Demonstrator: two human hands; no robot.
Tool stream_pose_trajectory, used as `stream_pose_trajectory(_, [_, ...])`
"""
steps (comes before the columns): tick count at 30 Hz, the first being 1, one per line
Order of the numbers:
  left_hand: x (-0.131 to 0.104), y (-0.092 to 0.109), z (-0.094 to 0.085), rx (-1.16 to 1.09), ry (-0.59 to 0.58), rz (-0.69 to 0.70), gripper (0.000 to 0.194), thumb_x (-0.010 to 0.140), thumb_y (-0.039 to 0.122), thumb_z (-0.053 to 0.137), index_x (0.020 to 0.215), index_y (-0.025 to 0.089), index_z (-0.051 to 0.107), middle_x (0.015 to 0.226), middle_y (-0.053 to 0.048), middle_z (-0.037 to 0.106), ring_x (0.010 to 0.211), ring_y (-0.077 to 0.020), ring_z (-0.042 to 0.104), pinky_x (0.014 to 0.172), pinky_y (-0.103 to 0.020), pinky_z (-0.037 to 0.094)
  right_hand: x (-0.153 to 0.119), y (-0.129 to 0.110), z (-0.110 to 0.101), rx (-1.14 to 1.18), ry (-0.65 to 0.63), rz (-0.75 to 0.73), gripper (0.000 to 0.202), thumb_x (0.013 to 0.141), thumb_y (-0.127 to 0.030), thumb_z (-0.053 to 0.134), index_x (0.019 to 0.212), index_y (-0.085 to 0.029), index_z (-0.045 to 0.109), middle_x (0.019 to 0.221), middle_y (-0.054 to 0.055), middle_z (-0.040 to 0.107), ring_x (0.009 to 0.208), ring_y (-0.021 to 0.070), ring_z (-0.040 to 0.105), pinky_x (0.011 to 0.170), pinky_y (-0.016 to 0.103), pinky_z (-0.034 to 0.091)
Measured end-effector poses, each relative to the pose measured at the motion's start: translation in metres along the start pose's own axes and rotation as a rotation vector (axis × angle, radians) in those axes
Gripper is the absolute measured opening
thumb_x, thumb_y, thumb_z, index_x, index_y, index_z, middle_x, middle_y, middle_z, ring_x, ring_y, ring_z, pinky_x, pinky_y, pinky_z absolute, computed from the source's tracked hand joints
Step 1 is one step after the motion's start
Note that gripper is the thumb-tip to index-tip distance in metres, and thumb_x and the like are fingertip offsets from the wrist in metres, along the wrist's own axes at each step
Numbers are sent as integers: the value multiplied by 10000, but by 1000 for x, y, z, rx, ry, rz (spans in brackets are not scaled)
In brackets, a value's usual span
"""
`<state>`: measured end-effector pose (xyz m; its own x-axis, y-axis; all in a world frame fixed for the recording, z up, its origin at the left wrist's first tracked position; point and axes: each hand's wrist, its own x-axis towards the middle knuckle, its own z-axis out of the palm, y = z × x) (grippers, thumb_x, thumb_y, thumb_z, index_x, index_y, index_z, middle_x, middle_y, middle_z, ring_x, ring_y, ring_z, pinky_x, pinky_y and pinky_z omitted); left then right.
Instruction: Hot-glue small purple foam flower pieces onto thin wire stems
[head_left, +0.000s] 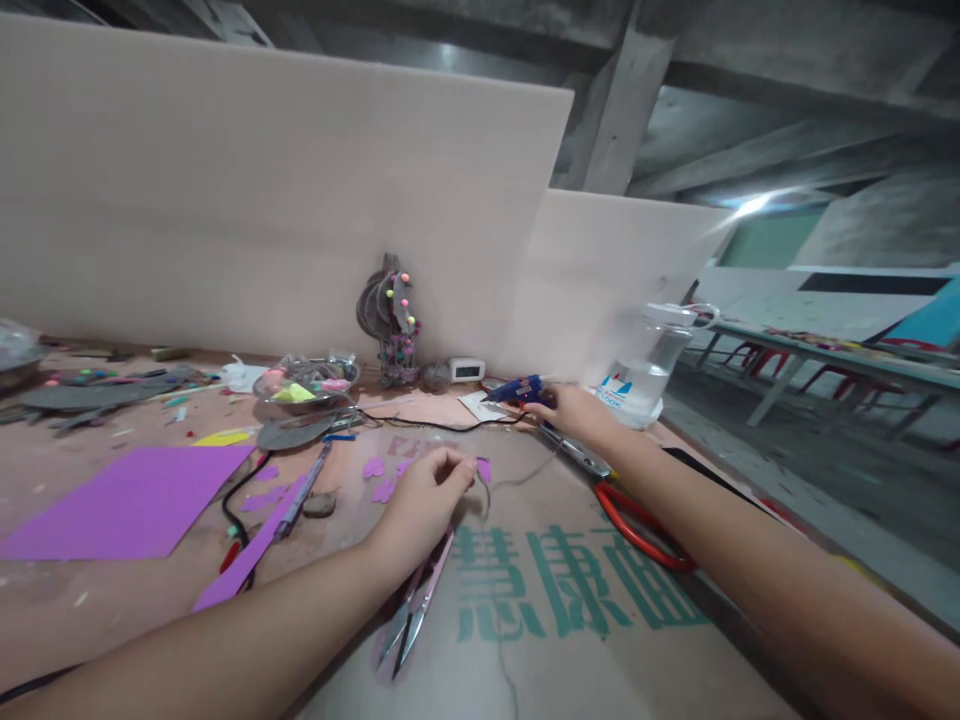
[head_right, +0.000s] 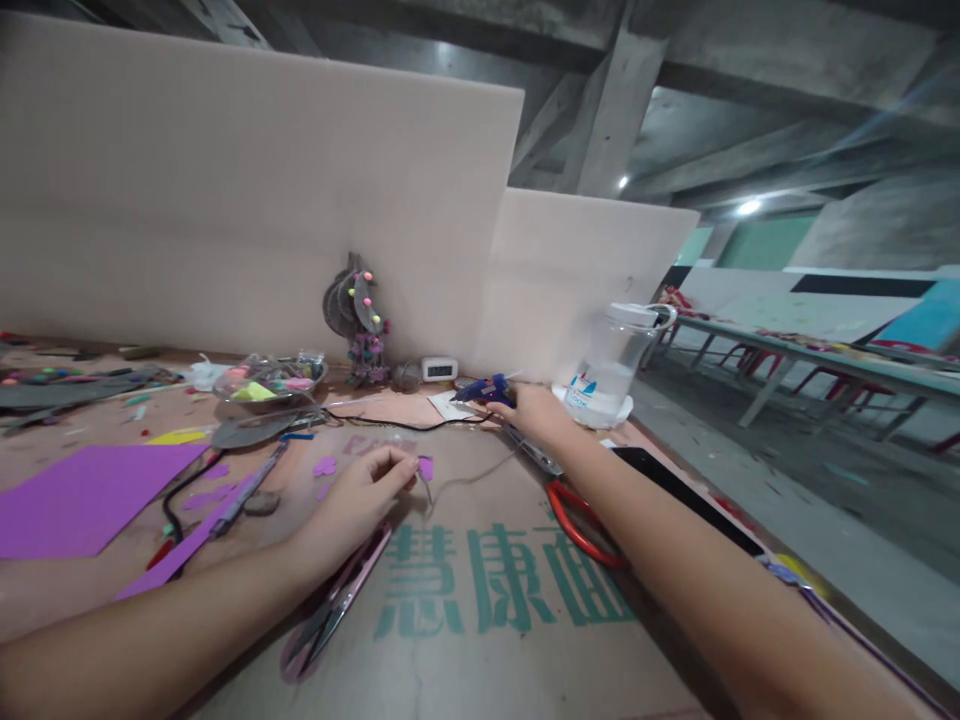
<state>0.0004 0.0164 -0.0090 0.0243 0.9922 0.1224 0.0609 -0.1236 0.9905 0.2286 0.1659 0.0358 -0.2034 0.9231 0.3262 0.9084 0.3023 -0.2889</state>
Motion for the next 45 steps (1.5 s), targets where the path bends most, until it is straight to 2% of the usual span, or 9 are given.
stream_pose_trajectory(2, [-1, 2, 0, 3, -6, 0, 285, 799, 442, 547, 733, 164, 549, 617, 33, 522, 497, -90, 418, 453, -201, 303, -22, -9, -14, -9, 68, -58, 367, 766, -474, 620, 947, -155, 634, 1055, 147, 650, 1007, 272, 564, 795, 327, 432])
stream_pose_trajectory(4, [-2, 4, -1, 8, -5, 3, 283, 804, 441, 541, 746, 165, 553, 629, 26, 536, 511, -98, 445, 466, -206, 314, -49, -26, -23, 118, 85, -123, 356, 812, -513, 540, 836, -167, 621, 883, 102, 670, 824, 218, 602, 696, 312, 456])
stream_pose_trajectory(7, [-3, 5, -1, 14, 5, 15, 271, 817, 427, 528, 762, 163, 555, 661, 13, 561, 551, -112, 490, 507, -216, 350, -90, -62, -21, 652, -212, -25, 331, 819, -512, 524, 868, -185, 509, 761, 37, 647, 489, 107, 533, 463, 253, 445])
stream_pose_trajectory(9, [-4, 6, -1, 32, 11, 42, 258, 819, 405, 529, 752, 158, 561, 684, 8, 569, 598, -120, 514, 554, -224, 377, -112, -82, -12, 944, -425, 79, 336, 786, -481, 588, 868, -217, 397, 648, -27, 589, 435, 103, 529, 403, 238, 445])
stream_pose_trajectory(13, [-2, 5, -2, 70, 17, 82, 223, 815, 360, 534, 744, 153, 580, 717, -1, 590, 687, -138, 539, 631, -236, 398, -134, -99, 8, 1205, -558, 135, 438, 715, -408, 684, 818, -240, 293, 651, -77, 544, 418, 76, 517, 380, 210, 445])
stream_pose_trajectory(20, [-1, 5, -2, 130, 16, 78, 241, 818, 372, 518, 734, 157, 587, 682, 9, 564, 654, -135, 513, 585, -231, 374, -131, -85, 3, 817, -307, -6, 243, 763, -246, 625, 968, -208, 499, 718, -27, 565, 567, 93, 536, 498, 216, 429])
stream_pose_trajectory(26, [-3, 6, -2, 128, 26, 42, 253, 807, 395, 526, 765, 158, 604, 680, 3, 561, 628, -131, 511, 537, -218, 371, -130, -80, 0, 554, -164, -120, 131, 833, -297, 545, 803, -196, 623, 737, 8, 639, 666, 138, 578, 602, 253, 450])
stream_pose_trajectory(33, [-6, 6, 0, 160, -26, -22, 241, 815, 416, 515, 766, 188, 580, 569, 33, 509, 455, -98, 449, 422, -206, 311, -130, -79, 1, 525, -120, -156, 145, 847, -296, 537, 794, -202, 634, 740, 2, 648, 681, 140, 583, 619, 246, 449])
stream_pose_trajectory(45, [-8, 8, 0, 199, -42, 55, 229, 814, 374, 523, 730, 171, 589, 650, 15, 563, 572, -115, 482, 519, -214, 338, -127, -80, 1, 530, -131, -154, 142, 846, -287, 531, 789, -199, 626, 731, 3, 643, 670, 140, 579, 612, 244, 449])
